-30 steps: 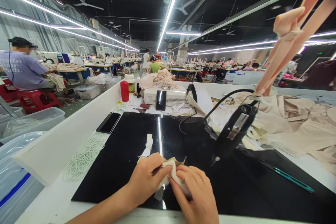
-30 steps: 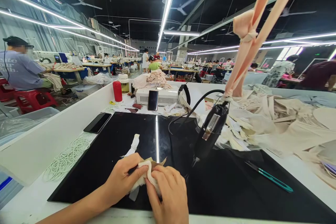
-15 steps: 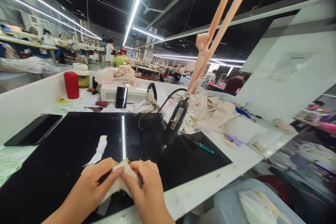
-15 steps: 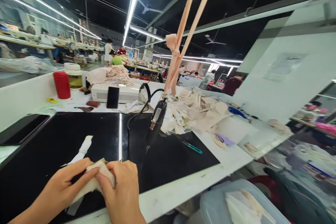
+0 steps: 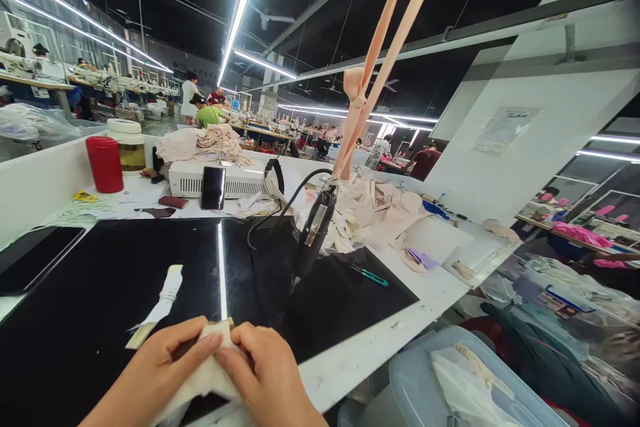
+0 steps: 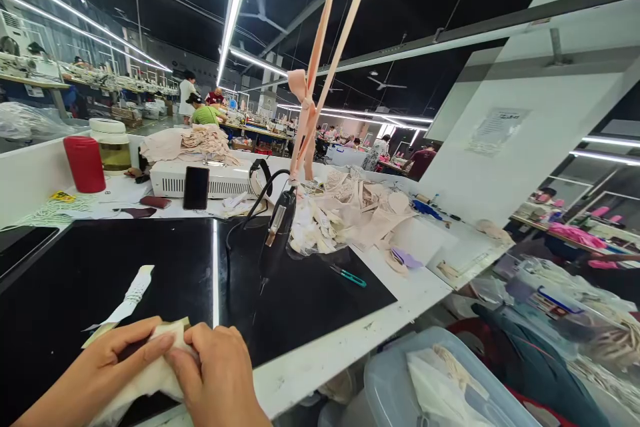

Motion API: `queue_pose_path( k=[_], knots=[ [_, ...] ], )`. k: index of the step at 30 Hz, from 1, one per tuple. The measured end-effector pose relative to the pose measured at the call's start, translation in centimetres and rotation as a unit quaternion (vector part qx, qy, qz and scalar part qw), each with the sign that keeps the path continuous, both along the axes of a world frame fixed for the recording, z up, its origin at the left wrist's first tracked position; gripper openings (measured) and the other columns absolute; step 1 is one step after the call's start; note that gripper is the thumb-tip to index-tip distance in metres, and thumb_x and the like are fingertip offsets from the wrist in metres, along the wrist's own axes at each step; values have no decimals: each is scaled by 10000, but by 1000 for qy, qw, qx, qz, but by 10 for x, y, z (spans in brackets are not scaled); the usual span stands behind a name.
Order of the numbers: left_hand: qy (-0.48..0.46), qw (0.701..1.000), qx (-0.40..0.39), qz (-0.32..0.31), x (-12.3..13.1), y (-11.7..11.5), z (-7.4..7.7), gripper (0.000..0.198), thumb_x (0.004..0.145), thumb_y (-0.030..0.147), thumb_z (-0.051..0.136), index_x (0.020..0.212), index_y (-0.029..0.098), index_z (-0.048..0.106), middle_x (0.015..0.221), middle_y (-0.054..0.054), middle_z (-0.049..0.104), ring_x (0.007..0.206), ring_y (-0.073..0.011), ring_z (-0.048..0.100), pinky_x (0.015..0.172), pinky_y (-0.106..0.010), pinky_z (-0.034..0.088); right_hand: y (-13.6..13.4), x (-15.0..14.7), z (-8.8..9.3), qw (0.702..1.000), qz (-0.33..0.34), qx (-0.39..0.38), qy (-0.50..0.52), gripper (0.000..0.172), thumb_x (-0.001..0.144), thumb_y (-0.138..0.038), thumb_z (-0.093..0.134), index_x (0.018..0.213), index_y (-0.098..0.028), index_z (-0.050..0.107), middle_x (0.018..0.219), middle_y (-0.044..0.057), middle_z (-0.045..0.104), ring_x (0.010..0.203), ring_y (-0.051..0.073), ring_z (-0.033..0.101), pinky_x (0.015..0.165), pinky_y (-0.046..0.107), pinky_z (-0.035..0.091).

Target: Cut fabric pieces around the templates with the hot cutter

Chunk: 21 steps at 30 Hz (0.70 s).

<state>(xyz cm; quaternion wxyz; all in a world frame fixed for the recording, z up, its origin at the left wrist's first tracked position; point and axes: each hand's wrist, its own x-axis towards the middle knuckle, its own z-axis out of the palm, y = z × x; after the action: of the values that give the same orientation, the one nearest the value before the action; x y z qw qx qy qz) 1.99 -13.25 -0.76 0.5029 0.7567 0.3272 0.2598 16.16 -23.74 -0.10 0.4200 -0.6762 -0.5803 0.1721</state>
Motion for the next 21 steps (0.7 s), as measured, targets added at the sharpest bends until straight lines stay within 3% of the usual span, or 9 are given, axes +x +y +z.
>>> queue_pose_path(
  k=[5,13,17,21],
  knots=[
    [-2,998,-64,2,2,-3,1,521,771,712,601,642,208,607,610,27,493,580,-133,425,512,-200,359,0,3,0,996,16,-24,85,190,939,-252,636,754,-222,606,649,-67,472,612,111,416,577,245,273],
    [-20,993,-117,-19,4,0,0,515,785,724,585,746,219,681,629,16,571,581,-128,457,498,-184,366,-2,11,-8,974,34,-52,219,184,869,-269,634,707,-198,585,604,-74,387,577,92,308,520,238,218],
    [-18,992,-121,-13,2,7,-7,529,771,734,612,788,209,676,605,25,567,536,-113,453,474,-176,353,-5,15,-5,959,39,-68,273,323,841,-459,679,693,-195,566,594,-67,397,563,91,307,512,237,210],
    [7,991,-132,5,1,15,-12,577,780,768,584,875,205,667,448,63,457,394,-105,411,420,-184,368,-17,29,-7,941,41,-102,320,513,752,-682,714,733,-185,588,617,-49,465,563,90,346,517,230,246]
  ],
)
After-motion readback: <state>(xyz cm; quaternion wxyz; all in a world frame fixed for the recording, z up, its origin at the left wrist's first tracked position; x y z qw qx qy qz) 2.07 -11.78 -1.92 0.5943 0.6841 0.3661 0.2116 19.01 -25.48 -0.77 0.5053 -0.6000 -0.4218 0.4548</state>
